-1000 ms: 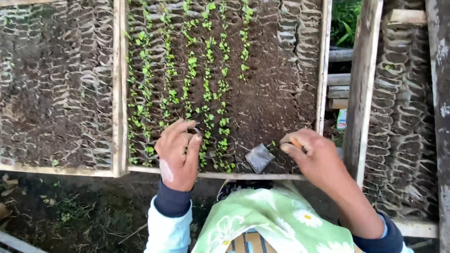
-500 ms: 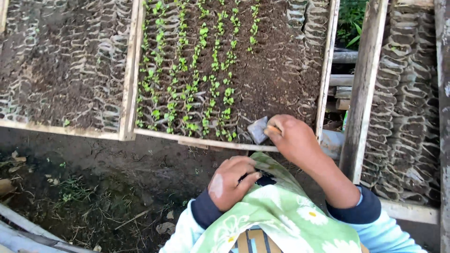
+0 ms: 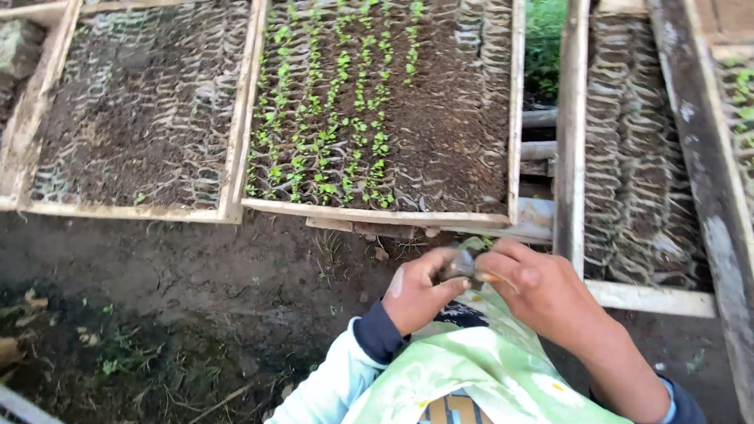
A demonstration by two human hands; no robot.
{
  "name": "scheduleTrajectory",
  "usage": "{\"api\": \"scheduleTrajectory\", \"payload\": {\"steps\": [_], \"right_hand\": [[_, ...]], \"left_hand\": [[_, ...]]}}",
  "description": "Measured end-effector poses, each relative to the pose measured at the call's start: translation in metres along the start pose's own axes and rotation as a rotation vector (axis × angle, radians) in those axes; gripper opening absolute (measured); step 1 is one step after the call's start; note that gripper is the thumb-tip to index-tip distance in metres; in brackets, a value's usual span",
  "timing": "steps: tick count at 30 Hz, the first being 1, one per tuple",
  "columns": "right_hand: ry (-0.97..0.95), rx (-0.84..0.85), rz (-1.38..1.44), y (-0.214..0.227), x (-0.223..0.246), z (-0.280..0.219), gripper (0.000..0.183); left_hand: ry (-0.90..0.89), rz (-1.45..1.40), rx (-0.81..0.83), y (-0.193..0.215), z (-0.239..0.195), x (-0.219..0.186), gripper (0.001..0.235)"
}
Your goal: Transplanting small green seedlings from a nursery tray into individual soil-filled cells in a larger tray.
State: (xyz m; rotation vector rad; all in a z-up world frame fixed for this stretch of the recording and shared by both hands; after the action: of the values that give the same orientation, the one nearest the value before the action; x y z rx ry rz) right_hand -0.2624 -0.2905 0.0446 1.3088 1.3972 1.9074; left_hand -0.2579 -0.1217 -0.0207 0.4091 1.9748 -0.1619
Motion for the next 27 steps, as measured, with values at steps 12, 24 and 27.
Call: {"api": "scheduleTrajectory", "payload": {"steps": [12,24,27], "right_hand": [[-0.53,-0.357,0.421,0.055,-0.033,-0.11,0.042],[-0.76,-0.265,0.567,0.109,-0.072,-0.31,0.052],[-0.771,-0.417,0.485,0.127,-0.092,-0.377,0.038]], "left_hand": [[-0.112,-0.206,0.3,-0.086,-0.007,-0.026,0.023],[-0.217,0.222,0.502,-0.302,-0.049,-0.067,0.025],[-0.218,0.218,0.608,-0.37,-0.063,-0.073,0.041]]}}
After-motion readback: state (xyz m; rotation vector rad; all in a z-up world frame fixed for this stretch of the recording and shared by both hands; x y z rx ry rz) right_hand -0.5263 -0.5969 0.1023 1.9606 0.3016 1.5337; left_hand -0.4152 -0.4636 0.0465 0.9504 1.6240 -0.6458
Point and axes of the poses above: each hand's wrist, its own z-axis towards the middle knuckle, its own y-axis out of the back of the hand, x = y × z, the point moved 6 cm from there along z, towards the middle knuckle, and after that the axes turned 12 degrees about y, right-handed, at the moved point
